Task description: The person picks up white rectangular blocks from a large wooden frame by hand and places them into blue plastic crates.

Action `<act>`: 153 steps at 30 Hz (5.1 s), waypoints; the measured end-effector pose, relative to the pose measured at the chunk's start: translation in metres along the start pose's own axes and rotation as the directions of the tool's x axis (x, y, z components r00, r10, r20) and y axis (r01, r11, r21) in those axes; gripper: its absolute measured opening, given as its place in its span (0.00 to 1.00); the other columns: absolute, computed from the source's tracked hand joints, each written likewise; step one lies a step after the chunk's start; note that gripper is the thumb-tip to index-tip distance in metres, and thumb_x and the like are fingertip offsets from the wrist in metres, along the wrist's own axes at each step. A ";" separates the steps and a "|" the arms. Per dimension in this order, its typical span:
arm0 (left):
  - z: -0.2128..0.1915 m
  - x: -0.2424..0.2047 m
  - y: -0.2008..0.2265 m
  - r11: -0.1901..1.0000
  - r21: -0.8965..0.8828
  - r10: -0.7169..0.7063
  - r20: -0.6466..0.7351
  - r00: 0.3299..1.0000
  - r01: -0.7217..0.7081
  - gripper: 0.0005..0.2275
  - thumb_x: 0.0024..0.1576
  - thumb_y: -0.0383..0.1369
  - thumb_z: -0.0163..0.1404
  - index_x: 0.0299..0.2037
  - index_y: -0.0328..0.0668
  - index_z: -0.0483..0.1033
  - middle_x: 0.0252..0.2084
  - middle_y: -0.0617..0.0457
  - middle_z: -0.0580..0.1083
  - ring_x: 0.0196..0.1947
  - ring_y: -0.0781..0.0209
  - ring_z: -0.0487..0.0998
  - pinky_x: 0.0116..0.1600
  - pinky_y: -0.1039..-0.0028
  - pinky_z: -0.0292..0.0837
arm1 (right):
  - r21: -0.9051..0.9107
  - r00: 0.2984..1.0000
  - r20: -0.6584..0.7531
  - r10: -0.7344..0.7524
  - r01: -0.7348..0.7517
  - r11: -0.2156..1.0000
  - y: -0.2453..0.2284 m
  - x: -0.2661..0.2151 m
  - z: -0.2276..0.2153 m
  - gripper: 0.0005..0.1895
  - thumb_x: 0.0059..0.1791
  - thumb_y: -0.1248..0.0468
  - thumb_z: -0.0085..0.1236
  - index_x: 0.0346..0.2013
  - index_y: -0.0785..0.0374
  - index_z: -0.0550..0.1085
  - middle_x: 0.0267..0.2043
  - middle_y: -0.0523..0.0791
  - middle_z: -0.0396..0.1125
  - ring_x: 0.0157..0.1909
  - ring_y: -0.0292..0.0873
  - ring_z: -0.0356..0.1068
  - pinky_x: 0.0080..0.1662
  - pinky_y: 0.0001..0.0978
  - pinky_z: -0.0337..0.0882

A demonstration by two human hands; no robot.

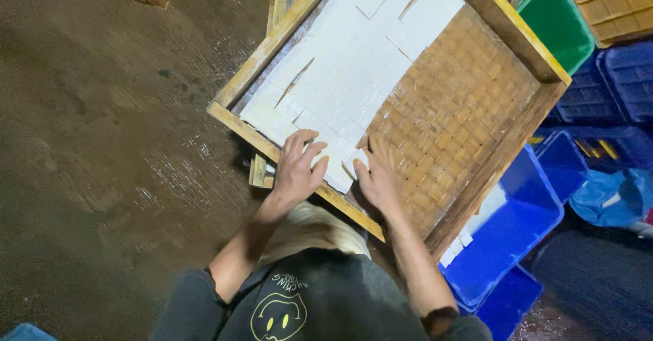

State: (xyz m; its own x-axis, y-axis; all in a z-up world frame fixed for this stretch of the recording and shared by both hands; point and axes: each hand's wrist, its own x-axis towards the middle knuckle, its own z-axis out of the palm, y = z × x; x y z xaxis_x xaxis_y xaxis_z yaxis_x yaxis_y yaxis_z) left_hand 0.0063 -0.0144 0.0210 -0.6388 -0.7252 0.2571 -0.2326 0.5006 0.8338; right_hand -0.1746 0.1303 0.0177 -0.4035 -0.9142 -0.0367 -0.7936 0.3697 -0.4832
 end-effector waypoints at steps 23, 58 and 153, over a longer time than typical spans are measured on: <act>0.014 -0.020 -0.021 -0.549 -0.631 -0.150 0.719 0.678 0.548 0.21 0.69 0.46 0.41 0.54 0.31 0.70 0.50 0.37 0.74 0.51 0.44 0.77 0.54 0.54 0.72 | -0.024 0.999 -0.007 -0.047 0.047 0.999 -0.068 -0.017 -0.009 0.18 0.53 0.66 0.55 0.57 0.68 0.72 0.61 0.63 0.66 0.63 0.67 0.63 0.60 0.51 0.62; 0.294 -0.090 0.307 0.977 -0.035 -0.079 0.857 0.509 0.211 0.31 0.59 0.50 0.48 0.67 0.38 0.62 0.67 0.29 0.60 0.65 0.30 0.63 0.66 0.53 0.62 | 0.763 0.733 0.207 0.648 0.294 -0.576 0.250 -0.322 -0.083 0.36 0.46 0.46 0.51 0.63 0.65 0.67 0.64 0.61 0.63 0.62 0.63 0.64 0.60 0.56 0.65; 0.010 0.040 -0.014 0.883 0.460 -0.187 0.162 0.969 0.093 0.18 0.51 0.39 0.57 0.49 0.41 0.74 0.57 0.38 0.69 0.63 0.36 0.66 0.60 0.44 0.61 | 0.613 0.785 -0.157 0.599 -0.398 0.682 0.238 0.323 -0.074 0.26 0.39 0.55 0.69 0.47 0.65 0.76 0.37 0.50 0.74 0.33 0.48 0.74 0.38 0.41 0.71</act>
State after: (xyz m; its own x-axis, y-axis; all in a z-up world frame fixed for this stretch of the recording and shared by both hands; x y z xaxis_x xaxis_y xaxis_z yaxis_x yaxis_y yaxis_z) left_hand -0.0231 -0.0456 0.0143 -0.6943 -0.7195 0.0144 -0.6023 0.5919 0.5356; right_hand -0.5276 -0.0652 -0.0446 -0.8640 -0.4699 -0.1809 -0.1015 0.5145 -0.8515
